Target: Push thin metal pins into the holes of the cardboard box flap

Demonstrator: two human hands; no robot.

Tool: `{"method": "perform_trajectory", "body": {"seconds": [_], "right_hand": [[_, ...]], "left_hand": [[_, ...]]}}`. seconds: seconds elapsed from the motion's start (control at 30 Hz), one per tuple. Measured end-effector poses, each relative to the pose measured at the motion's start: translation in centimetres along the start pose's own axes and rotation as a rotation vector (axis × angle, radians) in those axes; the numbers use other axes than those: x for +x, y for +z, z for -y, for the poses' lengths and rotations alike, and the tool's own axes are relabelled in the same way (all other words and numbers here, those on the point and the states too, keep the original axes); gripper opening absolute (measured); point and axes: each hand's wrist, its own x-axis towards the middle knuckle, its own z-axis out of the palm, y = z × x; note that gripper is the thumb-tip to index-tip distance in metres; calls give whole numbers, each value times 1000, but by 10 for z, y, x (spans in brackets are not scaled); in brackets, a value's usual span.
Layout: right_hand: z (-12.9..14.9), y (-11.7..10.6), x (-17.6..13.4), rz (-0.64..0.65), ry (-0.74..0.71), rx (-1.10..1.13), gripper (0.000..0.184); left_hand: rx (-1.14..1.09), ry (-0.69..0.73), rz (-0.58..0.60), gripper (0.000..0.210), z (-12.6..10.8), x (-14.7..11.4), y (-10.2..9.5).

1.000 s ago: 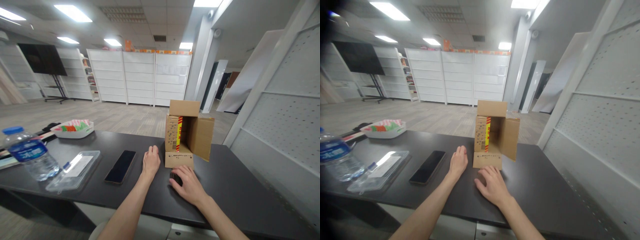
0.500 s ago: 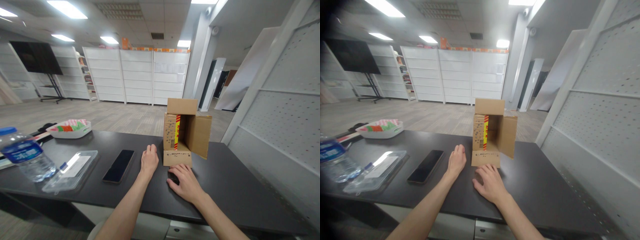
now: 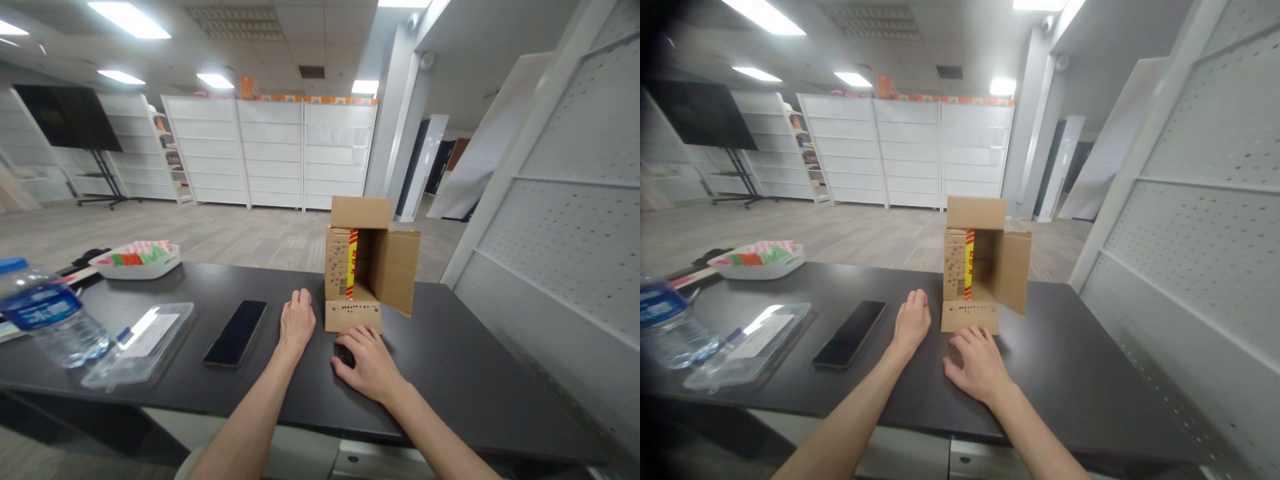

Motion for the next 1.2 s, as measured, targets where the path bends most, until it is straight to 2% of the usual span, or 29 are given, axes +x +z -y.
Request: {"method": "perform_trajectory", "body": {"seconds": [0.33,0.73,0.93,1.07,1.2], "right_hand": [[-1,4,2,-25,-27,-50,15],[-4,9,3,-112,-110,-63,8],[-9,8,3,-164,-153,-56,15],[-14,8,2,-221,-124,-5,22],[-21,10,4,-300,-34,130,23]], "left_hand": [[-7,19,-21,16,1,0,3],[6,16,-24,16,2,1,4],[-3,16,-23,16,1,1,4],[-2,15,-15,18,0,1,2],[7,3,-3,17,0,1,0]]}}
